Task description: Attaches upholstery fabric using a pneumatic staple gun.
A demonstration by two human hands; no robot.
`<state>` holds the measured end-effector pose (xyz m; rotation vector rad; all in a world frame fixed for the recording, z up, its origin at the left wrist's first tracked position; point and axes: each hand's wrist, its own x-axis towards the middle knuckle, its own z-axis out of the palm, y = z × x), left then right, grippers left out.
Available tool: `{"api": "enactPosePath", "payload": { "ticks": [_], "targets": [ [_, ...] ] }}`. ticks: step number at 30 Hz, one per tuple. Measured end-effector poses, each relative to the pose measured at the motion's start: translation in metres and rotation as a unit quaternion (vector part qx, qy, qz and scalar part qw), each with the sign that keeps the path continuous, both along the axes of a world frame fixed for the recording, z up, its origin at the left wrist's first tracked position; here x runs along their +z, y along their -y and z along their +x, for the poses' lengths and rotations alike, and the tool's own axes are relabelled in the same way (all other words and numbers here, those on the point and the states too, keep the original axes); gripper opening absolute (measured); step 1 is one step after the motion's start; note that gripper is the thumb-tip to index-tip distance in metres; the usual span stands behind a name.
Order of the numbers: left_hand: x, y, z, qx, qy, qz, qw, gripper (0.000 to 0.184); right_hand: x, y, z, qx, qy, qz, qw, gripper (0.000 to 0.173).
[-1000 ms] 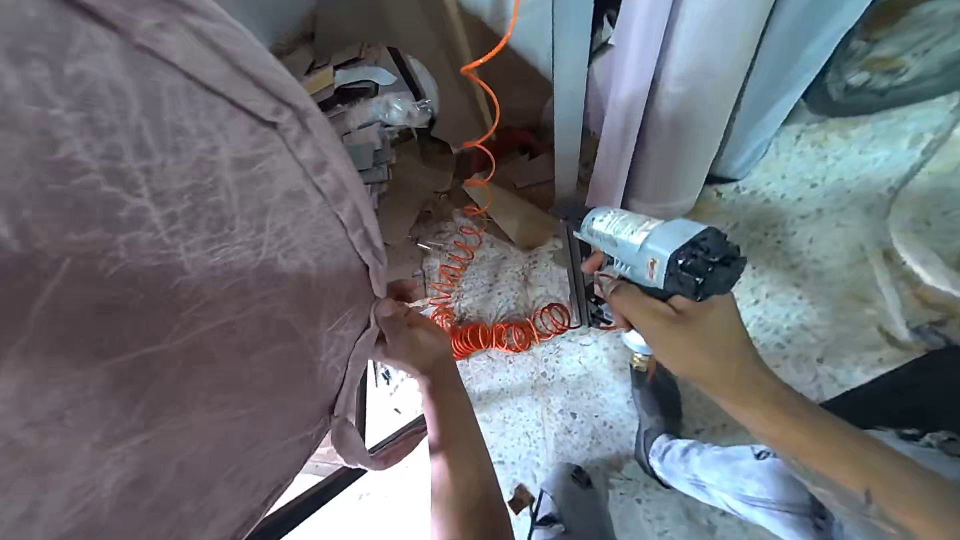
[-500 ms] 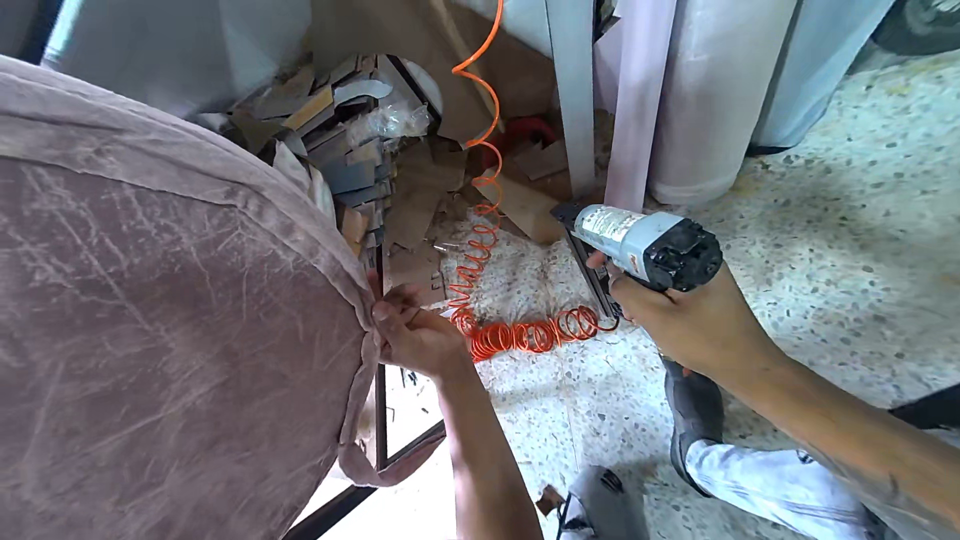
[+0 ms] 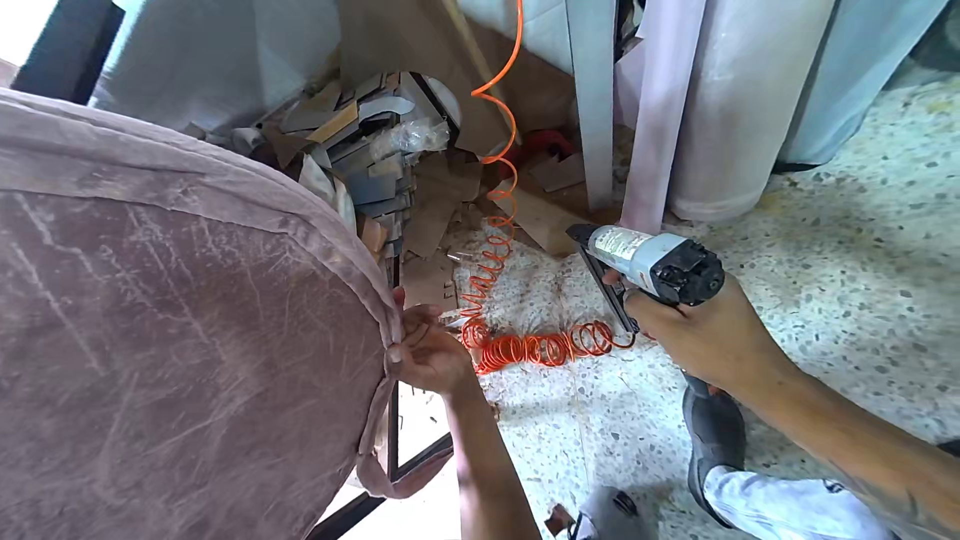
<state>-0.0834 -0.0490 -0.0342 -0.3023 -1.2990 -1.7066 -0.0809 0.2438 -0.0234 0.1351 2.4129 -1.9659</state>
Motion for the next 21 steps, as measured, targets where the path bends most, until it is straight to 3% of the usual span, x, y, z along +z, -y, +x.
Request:
{"api": "enactPosePath", "payload": {
  "ticks": [5,9,17,20,21],
  "targets": [
    [0.011,-0.015,-0.011,0.045,0.007,0.027,0.999,0.040,0.001,-0.002,-0.001,-0.002,-0.005,0.002,1.000,0.018],
    [0.030,-0.029,-0.037,0.009,-0.012,0.073,0.997,0.037,0.002,-0.001,0.001,-0.003,-0.009,0.014,1.000,0.019],
    [0.077,-0.057,-0.098,-0.005,-0.065,0.091,0.994,0.048,0.001,0.000,0.011,0.004,-0.012,0.003,1.000,0.020],
    [0.089,-0.056,-0.121,-0.001,-0.103,0.054,0.993,0.047,0.004,-0.002,0.014,0.010,-0.026,-0.008,1.000,0.021],
    [0.090,-0.049,-0.133,0.000,-0.131,0.013,0.991,0.043,0.022,0.001,0.014,0.019,-0.023,-0.019,0.999,0.021]
  ]
}}
